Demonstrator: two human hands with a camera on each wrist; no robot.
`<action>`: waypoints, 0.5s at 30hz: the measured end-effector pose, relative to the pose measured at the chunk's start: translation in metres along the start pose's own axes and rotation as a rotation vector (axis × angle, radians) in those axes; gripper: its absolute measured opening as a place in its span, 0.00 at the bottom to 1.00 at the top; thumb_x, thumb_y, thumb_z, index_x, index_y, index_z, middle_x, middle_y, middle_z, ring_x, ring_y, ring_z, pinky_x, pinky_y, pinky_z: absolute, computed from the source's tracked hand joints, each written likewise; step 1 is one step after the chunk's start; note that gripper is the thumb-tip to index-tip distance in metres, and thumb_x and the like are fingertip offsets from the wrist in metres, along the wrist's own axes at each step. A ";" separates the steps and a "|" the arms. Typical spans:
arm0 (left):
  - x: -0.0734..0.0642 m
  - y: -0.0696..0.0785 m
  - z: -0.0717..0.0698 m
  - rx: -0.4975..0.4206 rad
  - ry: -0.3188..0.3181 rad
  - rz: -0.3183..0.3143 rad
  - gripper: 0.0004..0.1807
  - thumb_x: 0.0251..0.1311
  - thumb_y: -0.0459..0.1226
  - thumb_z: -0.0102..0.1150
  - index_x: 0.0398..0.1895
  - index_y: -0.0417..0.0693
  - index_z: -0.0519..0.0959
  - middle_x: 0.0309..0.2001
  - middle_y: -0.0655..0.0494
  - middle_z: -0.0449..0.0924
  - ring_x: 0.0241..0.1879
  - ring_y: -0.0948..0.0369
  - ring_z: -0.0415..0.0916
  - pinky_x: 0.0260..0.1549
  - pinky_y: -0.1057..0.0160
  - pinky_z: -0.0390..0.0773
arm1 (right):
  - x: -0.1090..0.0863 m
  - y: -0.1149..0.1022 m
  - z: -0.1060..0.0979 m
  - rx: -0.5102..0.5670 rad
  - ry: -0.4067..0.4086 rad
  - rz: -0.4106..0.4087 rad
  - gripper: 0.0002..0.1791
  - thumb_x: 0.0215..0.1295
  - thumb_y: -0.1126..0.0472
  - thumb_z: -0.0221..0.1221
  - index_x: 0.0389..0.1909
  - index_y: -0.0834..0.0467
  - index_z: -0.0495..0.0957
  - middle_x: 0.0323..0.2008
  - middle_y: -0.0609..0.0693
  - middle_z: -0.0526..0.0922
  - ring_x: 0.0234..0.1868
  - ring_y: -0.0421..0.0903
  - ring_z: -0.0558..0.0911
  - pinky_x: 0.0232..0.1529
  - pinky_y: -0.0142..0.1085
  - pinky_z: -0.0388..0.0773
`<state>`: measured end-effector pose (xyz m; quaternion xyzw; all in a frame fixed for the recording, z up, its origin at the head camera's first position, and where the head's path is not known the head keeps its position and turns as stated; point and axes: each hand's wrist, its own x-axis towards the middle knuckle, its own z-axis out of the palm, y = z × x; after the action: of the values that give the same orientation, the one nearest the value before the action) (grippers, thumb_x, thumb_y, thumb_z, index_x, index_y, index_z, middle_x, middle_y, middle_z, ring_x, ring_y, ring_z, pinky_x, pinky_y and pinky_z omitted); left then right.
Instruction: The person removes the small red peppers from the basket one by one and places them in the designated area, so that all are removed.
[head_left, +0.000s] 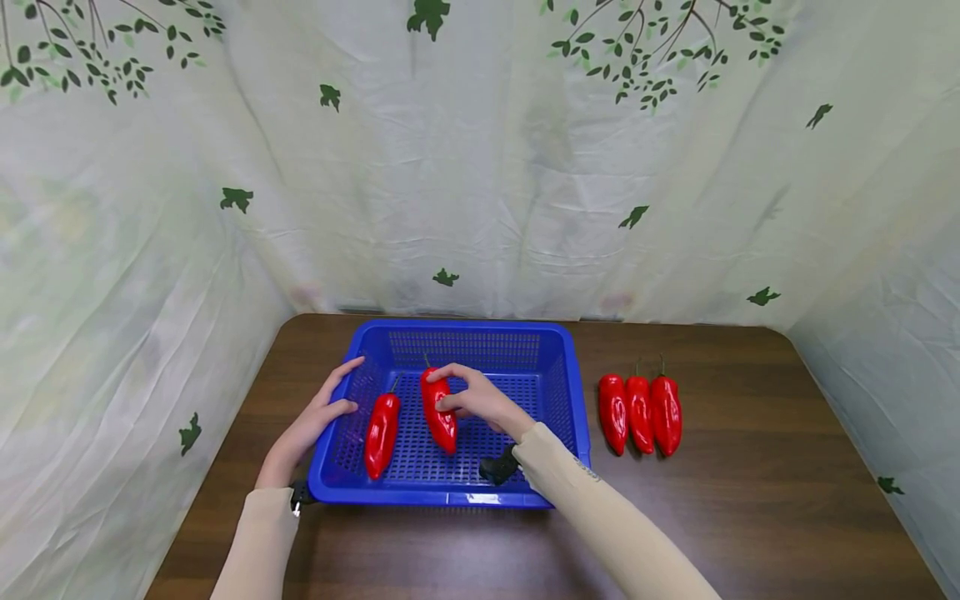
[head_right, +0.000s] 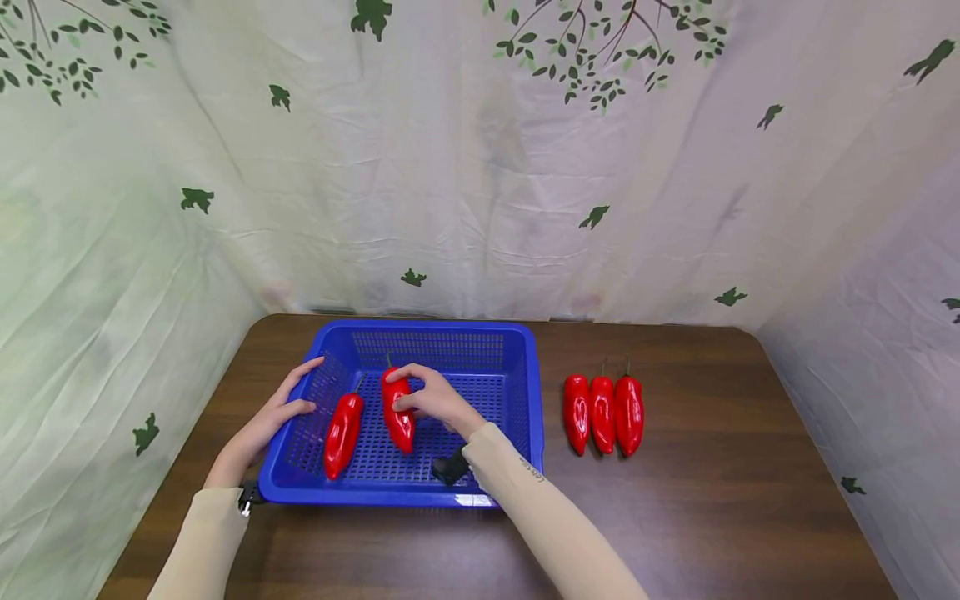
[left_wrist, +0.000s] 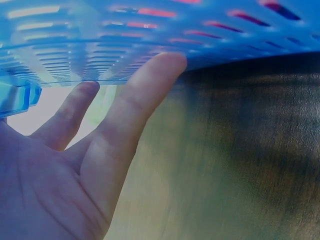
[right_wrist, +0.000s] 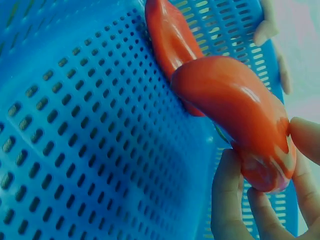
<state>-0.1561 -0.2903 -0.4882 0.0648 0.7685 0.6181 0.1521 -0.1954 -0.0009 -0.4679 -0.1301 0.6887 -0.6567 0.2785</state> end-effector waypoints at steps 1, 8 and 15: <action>0.000 0.000 0.000 0.000 0.000 0.001 0.36 0.67 0.33 0.43 0.75 0.64 0.47 0.74 0.41 0.33 0.68 0.31 0.43 0.51 0.34 0.68 | -0.001 -0.001 -0.002 -0.001 0.001 -0.005 0.22 0.56 0.74 0.58 0.53 0.62 0.75 0.60 0.58 0.68 0.42 0.50 0.79 0.40 0.43 0.82; 0.000 0.000 0.000 0.003 -0.003 0.002 0.36 0.67 0.34 0.43 0.75 0.64 0.46 0.74 0.41 0.33 0.68 0.31 0.42 0.50 0.34 0.68 | -0.008 -0.009 -0.014 0.018 0.026 -0.015 0.23 0.56 0.74 0.58 0.55 0.63 0.74 0.61 0.60 0.67 0.45 0.52 0.78 0.42 0.46 0.81; 0.001 0.000 -0.001 0.008 -0.005 0.009 0.36 0.67 0.33 0.43 0.75 0.64 0.46 0.74 0.41 0.33 0.67 0.31 0.43 0.50 0.35 0.69 | -0.016 -0.014 -0.025 0.025 0.034 -0.026 0.23 0.58 0.74 0.57 0.55 0.62 0.73 0.61 0.61 0.66 0.47 0.55 0.78 0.44 0.47 0.80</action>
<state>-0.1570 -0.2906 -0.4886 0.0705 0.7703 0.6155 0.1511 -0.1990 0.0274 -0.4515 -0.1244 0.6835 -0.6708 0.2597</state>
